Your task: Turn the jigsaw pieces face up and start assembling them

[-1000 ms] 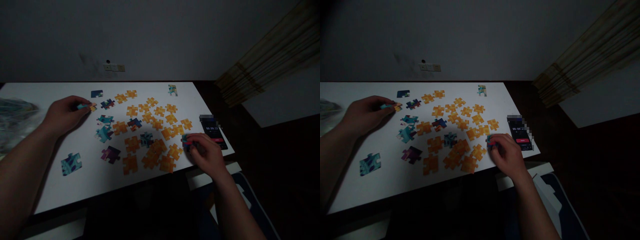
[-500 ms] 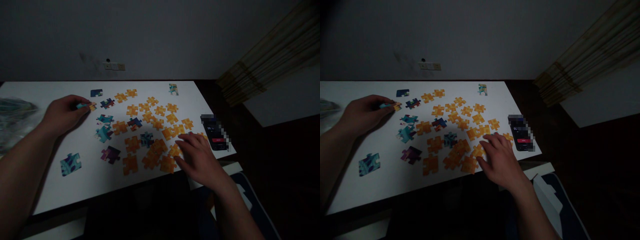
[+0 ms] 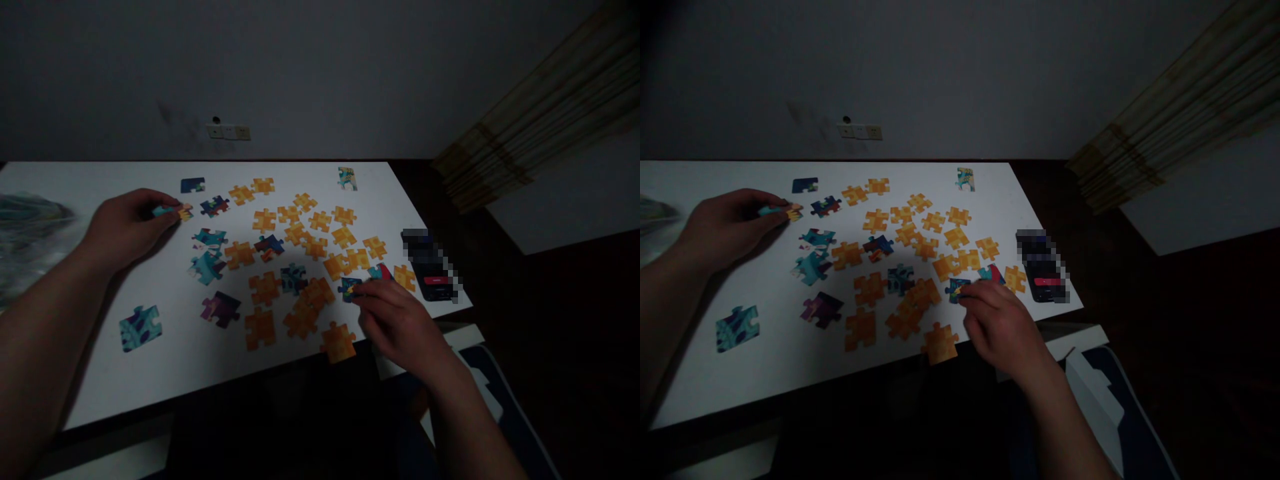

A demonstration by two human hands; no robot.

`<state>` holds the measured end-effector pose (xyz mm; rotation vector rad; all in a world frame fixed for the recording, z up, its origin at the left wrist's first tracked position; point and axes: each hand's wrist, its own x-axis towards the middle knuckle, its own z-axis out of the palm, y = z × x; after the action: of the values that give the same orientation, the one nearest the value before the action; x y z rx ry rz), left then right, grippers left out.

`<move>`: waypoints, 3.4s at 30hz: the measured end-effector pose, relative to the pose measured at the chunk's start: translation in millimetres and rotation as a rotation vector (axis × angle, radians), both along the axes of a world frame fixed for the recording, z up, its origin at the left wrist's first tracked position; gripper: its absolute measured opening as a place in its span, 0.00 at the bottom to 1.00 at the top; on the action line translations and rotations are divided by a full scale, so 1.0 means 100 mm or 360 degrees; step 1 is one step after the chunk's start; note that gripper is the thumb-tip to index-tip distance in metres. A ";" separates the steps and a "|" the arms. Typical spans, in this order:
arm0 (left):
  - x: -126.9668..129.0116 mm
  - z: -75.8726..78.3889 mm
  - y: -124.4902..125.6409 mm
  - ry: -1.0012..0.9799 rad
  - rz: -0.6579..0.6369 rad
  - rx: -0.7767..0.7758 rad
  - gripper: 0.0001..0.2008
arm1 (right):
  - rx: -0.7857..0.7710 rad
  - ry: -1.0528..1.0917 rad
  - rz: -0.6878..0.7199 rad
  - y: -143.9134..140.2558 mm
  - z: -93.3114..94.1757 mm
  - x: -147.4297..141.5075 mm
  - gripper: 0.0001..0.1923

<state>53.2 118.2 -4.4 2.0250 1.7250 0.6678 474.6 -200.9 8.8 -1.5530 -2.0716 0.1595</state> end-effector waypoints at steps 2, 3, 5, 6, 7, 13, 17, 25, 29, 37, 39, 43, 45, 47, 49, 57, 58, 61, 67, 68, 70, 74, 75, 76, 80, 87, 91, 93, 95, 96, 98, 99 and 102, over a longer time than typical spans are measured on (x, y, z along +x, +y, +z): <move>0.01 0.01 -0.01 0.0007 -0.0005 -0.0006 0.23 | -0.0019 0.0008 0.0021 -0.07 0.04 -0.04 0.19; 0.02 0.02 -0.01 0.0017 0.0004 -0.0017 0.24 | -0.0033 0.0034 0.0043 -0.11 0.06 -0.07 0.20; 0.03 0.03 -0.02 0.0028 0.0035 -0.0036 0.24 | -0.0114 0.0086 0.0132 -0.20 0.10 -0.13 0.21; 0.03 0.03 -0.02 0.0026 0.0041 -0.0042 0.25 | -0.0175 0.0087 0.0186 -0.23 0.11 -0.16 0.22; 0.03 0.03 -0.02 0.0017 0.0044 -0.0036 0.25 | -0.0221 0.0071 0.0233 -0.26 0.11 -0.18 0.24; -0.01 -0.01 0.01 0.0015 0.0024 0.0002 0.25 | -0.0127 0.0231 0.0222 -0.30 0.00 -0.24 0.19; -0.02 -0.02 0.01 0.0010 0.0017 -0.0004 0.24 | -0.0071 0.0344 -0.0092 -0.25 -0.02 -0.26 0.22; 0.03 0.03 -0.03 0.0001 0.0017 -0.0030 0.25 | -0.0108 0.0028 -0.0290 -0.08 0.01 -0.36 0.12; 0.04 0.05 -0.04 0.0003 0.0009 -0.0031 0.25 | -0.0107 -0.0026 -0.0233 0.10 0.05 -0.47 0.14; 0.01 0.02 -0.05 -0.0004 -0.0031 -0.0020 0.23 | -0.0344 -0.0171 -0.0409 0.42 0.08 -0.78 0.16; 0.01 0.02 -0.05 -0.0018 -0.0044 -0.0011 0.23 | -0.0317 -0.0108 -0.0397 0.42 0.07 -0.78 0.14; 0.02 0.03 -0.06 -0.0010 -0.0049 0.0025 0.22 | -0.0286 0.0117 -0.0406 0.38 0.09 -0.64 0.09; 0.03 0.04 -0.07 -0.0013 -0.0053 0.0037 0.22 | -0.0205 0.0232 -0.0360 0.36 0.09 -0.55 0.08; 0.05 0.05 -0.08 0.0000 -0.0051 0.0037 0.21 | -0.0095 0.0230 -0.0270 0.32 0.08 -0.47 0.07; 0.06 0.06 -0.09 0.0012 -0.0046 0.0033 0.20 | -0.0023 0.0081 -0.0188 0.29 0.04 -0.42 0.08; 0.07 0.05 -0.11 -0.0014 -0.0033 0.0024 0.19 | 0.0011 -0.0372 -0.0158 0.17 0.03 -0.33 0.14; 0.07 0.06 -0.11 -0.0008 -0.0020 0.0026 0.19 | 0.0007 -0.0382 -0.0159 0.16 0.04 -0.31 0.14; 0.08 0.07 -0.10 0.0003 -0.0003 0.0030 0.20 | -0.0047 -0.0415 -0.0158 0.12 0.05 -0.23 0.16; 0.07 0.06 -0.09 -0.0035 -0.0006 0.0014 0.22 | -0.0058 -0.0287 -0.0151 0.16 0.08 -0.28 0.16; 0.06 0.06 -0.09 -0.0039 -0.0009 0.0020 0.22 | -0.0051 -0.0237 -0.0165 0.19 0.09 -0.32 0.15; 0.04 0.04 -0.07 -0.0040 -0.0020 0.0032 0.22 | -0.0082 -0.0191 -0.0200 0.26 0.11 -0.44 0.16; 0.02 0.03 -0.05 -0.0048 -0.0053 0.0032 0.23 | -0.0258 -0.0245 -0.0255 0.41 0.11 -0.63 0.22; 0.03 0.04 -0.06 -0.0046 -0.0051 0.0027 0.23 | -0.0288 -0.0239 -0.0257 0.44 0.10 -0.66 0.21; 0.04 0.05 -0.06 -0.0042 -0.0043 0.0018 0.23 | -0.0307 -0.0219 -0.0255 0.46 0.10 -0.67 0.19; 0.08 0.10 -0.10 -0.0002 -0.0009 -0.0006 0.22 | -0.0370 -0.0089 -0.0236 0.51 0.09 -0.66 0.15; 0.04 0.04 -0.08 -0.0032 -0.0046 -0.0001 0.20 | -0.0358 -0.0121 -0.0219 0.52 0.10 -0.66 0.19; 0.02 0.01 -0.06 -0.0050 -0.0078 0.0025 0.21 | -0.0334 -0.0155 -0.0227 0.52 0.09 -0.64 0.18; 0.02 0.00 -0.05 -0.0088 -0.0104 0.0018 0.22 | -0.0331 -0.0133 -0.0196 0.53 0.06 -0.63 0.18; 0.01 -0.01 -0.04 -0.0117 -0.0119 0.0010 0.22 | -0.0322 -0.0091 -0.0154 0.56 0.03 -0.62 0.18; 0.01 -0.02 -0.03 -0.0123 -0.0127 0.0009 0.23 | -0.0316 -0.0073 -0.0132 0.57 0.02 -0.61 0.19; 0.00 -0.04 -0.02 -0.0136 -0.0153 0.0022 0.22 | -0.0311 -0.0064 -0.0102 0.60 0.00 -0.60 0.20; -0.01 -0.05 -0.02 -0.0149 -0.0163 0.0031 0.22 | -0.0317 -0.0082 -0.0092 0.61 0.01 -0.59 0.20; -0.01 -0.05 -0.03 -0.0178 -0.0175 0.0042 0.21 | -0.0304 -0.0160 -0.0066 0.65 0.07 -0.59 0.17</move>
<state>52.4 115.7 -9.5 2.0423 1.5379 0.7558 415.4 -135.4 16.3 -1.7484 -2.1523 0.2768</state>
